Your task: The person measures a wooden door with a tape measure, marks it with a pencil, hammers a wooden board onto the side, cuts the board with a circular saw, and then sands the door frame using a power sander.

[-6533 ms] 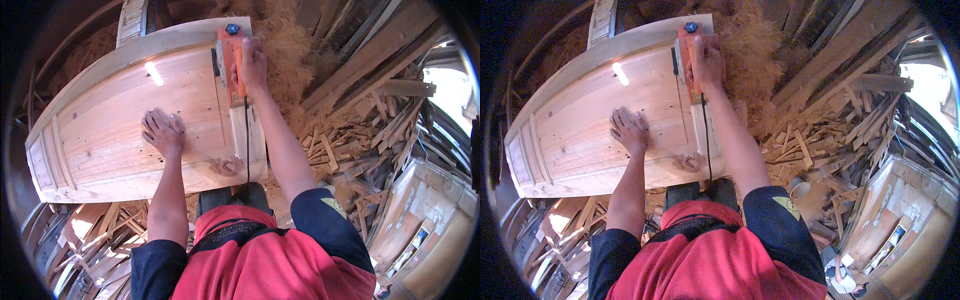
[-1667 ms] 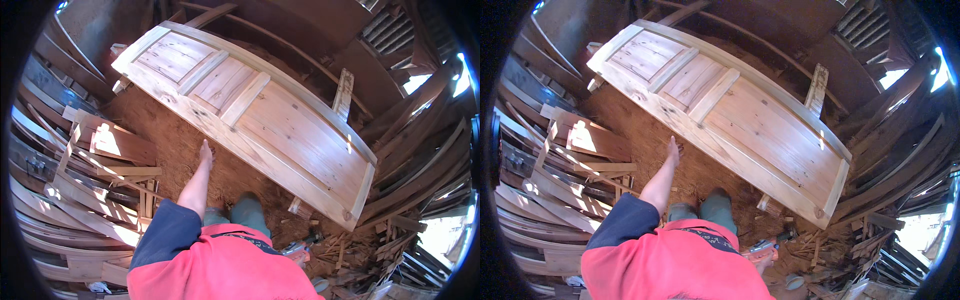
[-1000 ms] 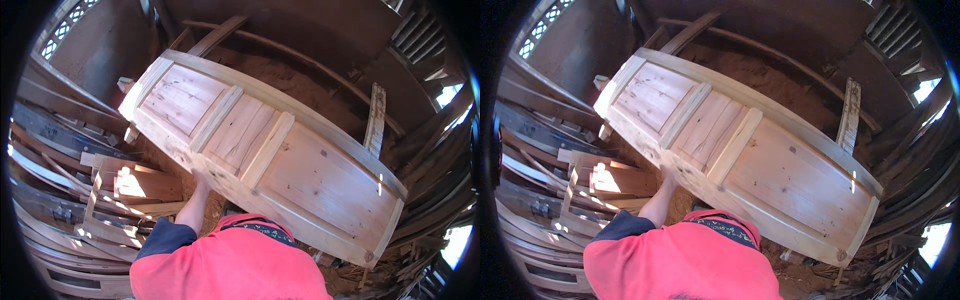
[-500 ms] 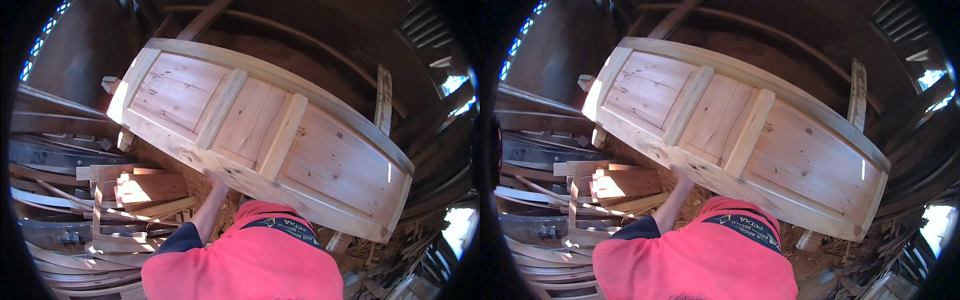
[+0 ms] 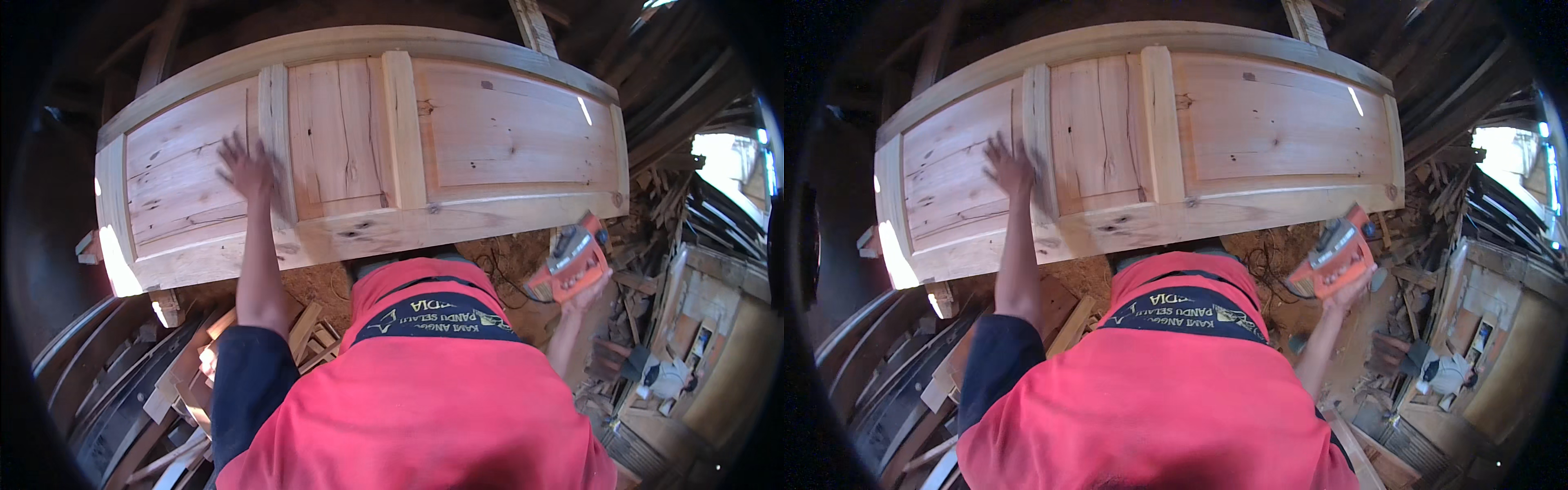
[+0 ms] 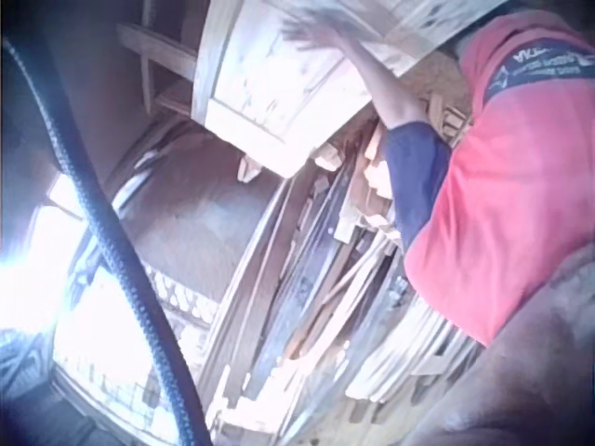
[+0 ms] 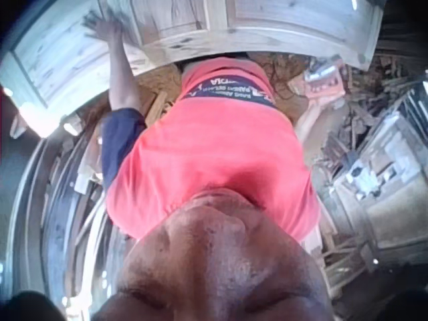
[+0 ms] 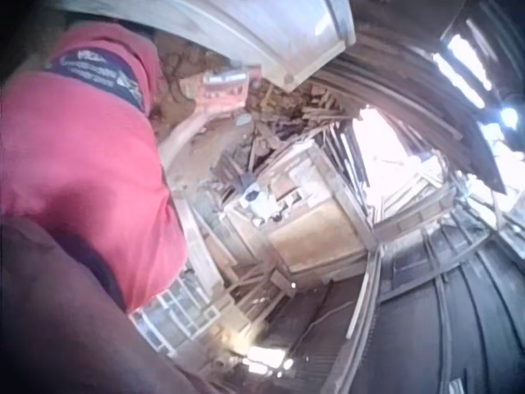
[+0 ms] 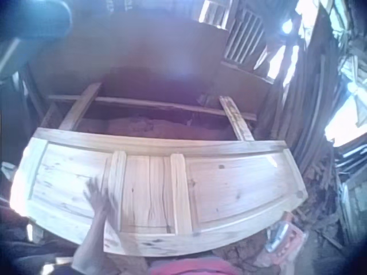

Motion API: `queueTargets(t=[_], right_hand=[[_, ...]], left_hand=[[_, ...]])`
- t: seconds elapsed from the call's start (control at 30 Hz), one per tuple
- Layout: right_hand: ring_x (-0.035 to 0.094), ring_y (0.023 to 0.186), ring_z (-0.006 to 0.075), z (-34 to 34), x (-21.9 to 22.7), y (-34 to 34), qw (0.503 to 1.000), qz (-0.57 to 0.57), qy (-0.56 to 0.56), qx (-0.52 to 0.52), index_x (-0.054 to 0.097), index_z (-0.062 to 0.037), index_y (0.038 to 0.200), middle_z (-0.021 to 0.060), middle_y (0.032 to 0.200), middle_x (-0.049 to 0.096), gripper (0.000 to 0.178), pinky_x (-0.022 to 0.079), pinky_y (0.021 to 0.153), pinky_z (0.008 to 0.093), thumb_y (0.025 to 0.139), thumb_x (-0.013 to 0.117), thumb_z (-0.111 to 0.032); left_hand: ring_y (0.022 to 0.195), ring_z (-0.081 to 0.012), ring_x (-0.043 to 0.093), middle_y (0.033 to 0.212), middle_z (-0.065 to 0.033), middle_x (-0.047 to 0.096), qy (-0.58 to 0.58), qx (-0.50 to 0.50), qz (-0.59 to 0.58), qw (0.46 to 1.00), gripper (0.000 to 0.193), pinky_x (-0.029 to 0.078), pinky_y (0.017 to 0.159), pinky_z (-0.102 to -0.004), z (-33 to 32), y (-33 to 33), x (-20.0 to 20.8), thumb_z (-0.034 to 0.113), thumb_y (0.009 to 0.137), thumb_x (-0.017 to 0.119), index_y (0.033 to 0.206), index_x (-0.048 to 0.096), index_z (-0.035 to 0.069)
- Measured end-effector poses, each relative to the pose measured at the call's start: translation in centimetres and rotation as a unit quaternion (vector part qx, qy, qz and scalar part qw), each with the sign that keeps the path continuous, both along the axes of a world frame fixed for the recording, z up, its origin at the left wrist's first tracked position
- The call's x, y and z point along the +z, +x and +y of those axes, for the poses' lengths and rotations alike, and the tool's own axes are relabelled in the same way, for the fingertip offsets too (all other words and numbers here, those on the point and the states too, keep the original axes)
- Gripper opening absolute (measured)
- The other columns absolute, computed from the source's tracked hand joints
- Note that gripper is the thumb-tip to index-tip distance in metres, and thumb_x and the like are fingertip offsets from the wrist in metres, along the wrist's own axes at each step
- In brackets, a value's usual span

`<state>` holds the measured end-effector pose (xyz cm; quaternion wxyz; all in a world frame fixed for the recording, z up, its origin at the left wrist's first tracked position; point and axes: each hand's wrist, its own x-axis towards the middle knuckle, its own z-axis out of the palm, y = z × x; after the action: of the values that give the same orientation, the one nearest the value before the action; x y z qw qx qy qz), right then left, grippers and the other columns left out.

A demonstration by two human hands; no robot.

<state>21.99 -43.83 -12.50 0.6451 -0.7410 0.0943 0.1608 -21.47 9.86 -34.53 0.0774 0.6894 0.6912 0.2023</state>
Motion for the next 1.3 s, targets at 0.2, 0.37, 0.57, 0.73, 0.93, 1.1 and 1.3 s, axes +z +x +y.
queueTargets(t=[0.2, 0.37, 0.57, 0.73, 0.93, 1.1, 1.3], right_hand=[[0.05, 0.049, 0.0053, 12.4, -0.8, -9.9, 0.981, 0.044, 0.113, 0.153, 0.053, -0.0081, 0.123, -0.0046, 0.067, 0.053, 0.065, 0.044, 0.042, 0.0209, 0.098, 0.042, -0.067], [0.051, 0.045, 0.0102, 17.8, -7.0, -15.8, 0.967, 0.1, 0.018, 0.232, 0.058, -0.0044, 0.117, -0.0017, 0.064, 0.053, 0.062, 0.046, 0.04, 0.0261, 0.098, 0.047, -0.062], [0.053, 0.049, 0.0096, 16.5, -11.2, -21.2, 0.943, 0.06, 0.003, 0.328, 0.059, -0.0031, 0.096, 0.0018, 0.065, 0.057, 0.06, 0.043, 0.044, 0.0246, 0.095, 0.054, -0.063], [0.054, 0.049, 0.0105, 12.7, -12.0, -23.6, 0.941, 0.05, -0.008, 0.336, 0.06, -0.0007, 0.1, 0.0026, 0.063, 0.057, 0.058, 0.042, 0.044, 0.0254, 0.096, 0.054, -0.058], [0.054, 0.047, 0.0104, 16.2, -12.6, -21.9, 0.938, 0.032, -0.003, 0.344, 0.06, 0.0008, 0.102, 0.0038, 0.06, 0.056, 0.061, 0.041, 0.043, 0.0255, 0.096, 0.052, -0.059], [0.053, 0.046, 0.0085, 24.5, -12.8, -17.7, 0.936, 0.013, 0.056, 0.348, 0.057, -0.0033, 0.09, 0.0009, 0.058, 0.055, 0.043, 0.042, 0.042, 0.0251, 0.1, 0.055, -0.045], [0.052, 0.042, 0.0087, 36.2, -13.4, -12.2, 0.931, -0.011, 0.073, 0.358, 0.057, -0.0057, 0.086, 0.0008, 0.054, 0.055, 0.045, 0.04, 0.038, 0.0254, 0.101, 0.055, -0.048]], left_hand=[[0.153, -0.0321, 0.015, 0.165, -0.0084, 0.023, -0.045, -0.046, 0.104, 0.992, 0.072, 0.009, 0.119, -0.0631, 3.7, 6.7, -1.7, 0.058, 0.099, 0.039, 0.157, 0.03, 0.017], [0.153, -0.031, 0.016, 0.165, -0.0086, 0.023, -0.059, -0.044, 0.098, 0.992, 0.073, 0.009, 0.12, -0.0606, 3.5, 5.4, -1.3, 0.057, 0.097, 0.041, 0.156, 0.033, 0.016], [0.153, -0.03, 0.015, 0.165, -0.0074, 0.022, -0.07, -0.04, 0.124, 0.989, 0.072, 0.01, 0.121, -0.0602, 3.7, 5.7, -1.2, 0.057, 0.097, 0.041, 0.156, 0.034, 0.016], [0.154, -0.0289, 0.015, 0.165, -0.0066, 0.023, -0.074, -0.036, 0.115, 0.99, 0.071, 0.01, 0.121, -0.0595, 4.1, 6.4, -1.0, 0.057, 0.097, 0.041, 0.155, 0.035, 0.015], [0.153, -0.0285, 0.017, 0.165, -0.0062, 0.024, -0.07, -0.03, 0.12, 0.99, 0.07, 0.012, 0.12, -0.0603, 4.0, 6.3, -1.1, 0.056, 0.098, 0.041, 0.154, 0.036, 0.015], [0.153, -0.0289, 0.017, 0.164, -0.0074, 0.025, -0.082, -0.033, 0.123, 0.989, 0.069, 0.012, 0.12, -0.0602, 4.0, 7.0, -0.2, 0.054, 0.098, 0.043, 0.154, 0.037, 0.014], [0.153, -0.0293, 0.017, 0.164, -0.008, 0.025, -0.084, -0.034, 0.126, 0.988, 0.069, 0.012, 0.12, -0.0603, 4.0, 6.8, 0.0, 0.053, 0.098, 0.043, 0.154, 0.037, 0.013]])
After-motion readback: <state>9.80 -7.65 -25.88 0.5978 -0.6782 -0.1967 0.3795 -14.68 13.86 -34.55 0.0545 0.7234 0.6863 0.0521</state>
